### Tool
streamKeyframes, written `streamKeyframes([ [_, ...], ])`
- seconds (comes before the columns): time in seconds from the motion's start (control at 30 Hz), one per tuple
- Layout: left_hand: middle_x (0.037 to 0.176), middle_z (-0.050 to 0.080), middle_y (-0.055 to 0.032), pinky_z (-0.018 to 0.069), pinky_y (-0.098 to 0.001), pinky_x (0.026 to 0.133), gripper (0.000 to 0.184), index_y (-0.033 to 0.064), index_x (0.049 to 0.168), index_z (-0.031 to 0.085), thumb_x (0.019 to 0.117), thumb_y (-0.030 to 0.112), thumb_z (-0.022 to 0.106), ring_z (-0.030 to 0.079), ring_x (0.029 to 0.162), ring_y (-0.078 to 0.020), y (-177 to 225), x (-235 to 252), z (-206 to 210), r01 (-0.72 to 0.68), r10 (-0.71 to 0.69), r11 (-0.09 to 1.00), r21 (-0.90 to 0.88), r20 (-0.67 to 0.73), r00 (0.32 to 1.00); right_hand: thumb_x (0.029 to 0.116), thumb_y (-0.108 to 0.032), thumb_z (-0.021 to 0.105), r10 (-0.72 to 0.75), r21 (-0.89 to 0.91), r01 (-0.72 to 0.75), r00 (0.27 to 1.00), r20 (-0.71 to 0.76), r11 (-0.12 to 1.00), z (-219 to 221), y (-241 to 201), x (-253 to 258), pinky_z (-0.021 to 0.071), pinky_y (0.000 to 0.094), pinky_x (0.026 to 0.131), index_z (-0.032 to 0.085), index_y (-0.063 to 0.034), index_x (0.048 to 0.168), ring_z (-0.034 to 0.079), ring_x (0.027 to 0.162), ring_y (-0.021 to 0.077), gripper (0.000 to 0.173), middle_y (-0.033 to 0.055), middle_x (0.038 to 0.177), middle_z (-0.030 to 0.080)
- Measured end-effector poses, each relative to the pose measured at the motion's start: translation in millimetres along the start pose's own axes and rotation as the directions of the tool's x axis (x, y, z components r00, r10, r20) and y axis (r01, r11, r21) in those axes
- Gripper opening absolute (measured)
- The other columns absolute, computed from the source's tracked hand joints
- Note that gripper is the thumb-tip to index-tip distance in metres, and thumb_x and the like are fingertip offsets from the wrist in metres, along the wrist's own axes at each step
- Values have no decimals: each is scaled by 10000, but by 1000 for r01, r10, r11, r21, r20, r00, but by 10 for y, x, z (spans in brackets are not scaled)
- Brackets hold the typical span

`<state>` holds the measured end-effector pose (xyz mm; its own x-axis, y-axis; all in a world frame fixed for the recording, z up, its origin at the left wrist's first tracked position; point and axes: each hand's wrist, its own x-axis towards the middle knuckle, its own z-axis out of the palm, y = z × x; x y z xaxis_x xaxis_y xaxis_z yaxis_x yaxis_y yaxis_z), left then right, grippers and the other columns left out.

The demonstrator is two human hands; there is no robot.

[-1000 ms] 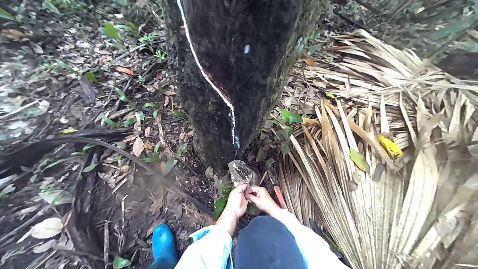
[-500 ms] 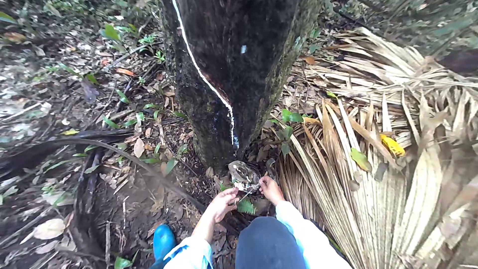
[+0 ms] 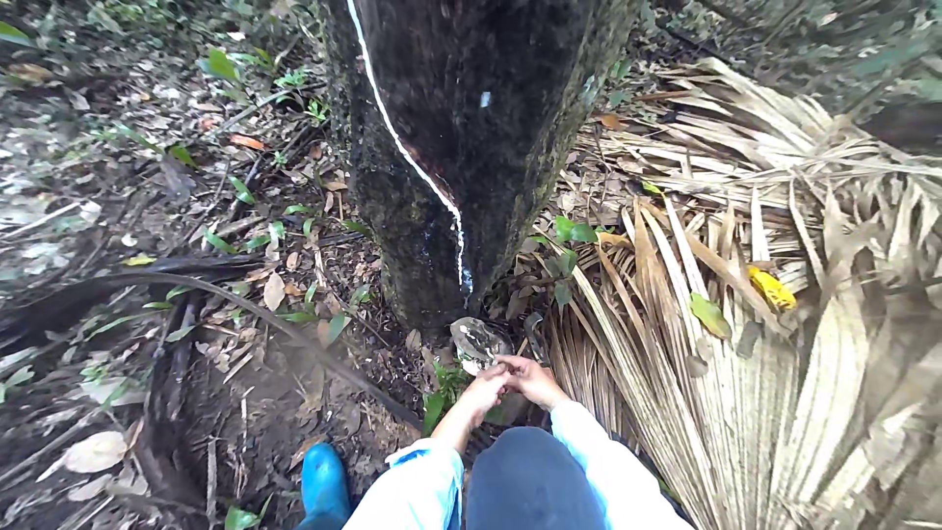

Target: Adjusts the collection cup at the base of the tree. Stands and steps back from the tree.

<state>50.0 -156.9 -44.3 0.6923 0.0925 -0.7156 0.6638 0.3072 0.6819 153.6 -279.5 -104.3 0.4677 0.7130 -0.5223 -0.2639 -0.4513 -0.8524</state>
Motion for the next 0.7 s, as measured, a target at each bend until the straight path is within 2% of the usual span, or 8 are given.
streamKeyframes([
  [0.07, 1554, 421, -270, 380, -525, 1137, 467, 20, 1519, 463, 1075, 160, 497, 438, 1407, -388, 13, -23, -14, -78, 69, 968, 238, 47, 996, 948, 54, 608, -15, -83, 10, 999, -52, 996, 36, -27, 2, 546, 350, 917, 671, 98, 1172, 671, 977, 185, 236, 199, 1099, 701],
  [0.13, 1566, 378, -286, 427, -509, 1121, 530, 71, 1552, 430, 1048, 172, 559, 489, 1367, -401, 41, -75, -104, -92, 90, 904, 418, 24, 996, 975, 3, 610, 1, -130, -17, 992, -125, 991, 43, -46, 27, 538, 323, 818, 686, 90, 1052, 635, 830, 145, 139, 156, 956, 685],
  [0.23, 1466, 512, -274, 464, -487, 1098, 444, -3, 1468, 512, 1035, 94, 527, 564, 1306, -371, 2, -96, -346, -107, 197, 919, 379, -206, 959, 1013, -49, 598, 67, -159, -90, 987, -145, 983, 9, -48, 73, 531, 320, 787, 647, 89, 1097, 611, 779, 146, 169, 149, 930, 653],
  [0.33, 1441, 567, -232, 396, -455, 1158, 362, -34, 1380, 592, 1058, 62, 458, 537, 1359, -309, 62, -61, -533, -82, 193, 945, 315, -338, 921, 1004, -26, 596, 63, -171, -88, 987, -147, 981, 20, -87, 80, 544, 331, 802, 629, 81, 1158, 635, 806, 167, 191, 174, 996, 660],
  [0.47, 1478, 541, -223, 397, -462, 1166, 396, 3, 1438, 557, 1058, 85, 480, 528, 1374, -311, 181, -68, -334, -124, 171, 896, 427, -74, 982, 956, 22, 635, -10, -142, 11, 1000, 5, 990, 55, -184, 72, 539, 349, 960, 577, 57, 1368, 670, 1056, 212, 417, 223, 1261, 651],
  [0.53, 1515, 489, -249, 400, -481, 1165, 466, 19, 1507, 479, 1056, 128, 522, 508, 1388, -347, 139, -20, -208, -147, 157, 868, 475, 18, 987, 951, 30, 640, -45, -147, 51, 998, 45, 988, 87, -205, 77, 517, 353, 1016, 624, 83, 1293, 665, 1116, 218, 347, 225, 1242, 671],
  [0.63, 1570, 414, -255, 370, -483, 1183, 571, 57, 1581, 370, 1046, 136, 551, 444, 1436, -365, 71, 10, -157, -142, 126, 860, 491, 67, 990, 945, 14, 640, -58, -177, 52, 998, -29, 983, 86, -155, 115, 531, 357, 938, 693, 96, 1090, 672, 978, 193, 175, 201, 1059, 707],
  [0.7, 1589, 394, -240, 362, -481, 1190, 594, 81, 1595, 351, 1043, 138, 562, 428, 1451, -354, 46, -15, -191, -134, 105, 853, 505, 86, 991, 942, 9, 651, -51, -200, 47, 999, -15, 979, 82, -140, 122, 532, 350, 926, 695, 94, 1068, 666, 962, 184, 158, 189, 1037, 705],
])
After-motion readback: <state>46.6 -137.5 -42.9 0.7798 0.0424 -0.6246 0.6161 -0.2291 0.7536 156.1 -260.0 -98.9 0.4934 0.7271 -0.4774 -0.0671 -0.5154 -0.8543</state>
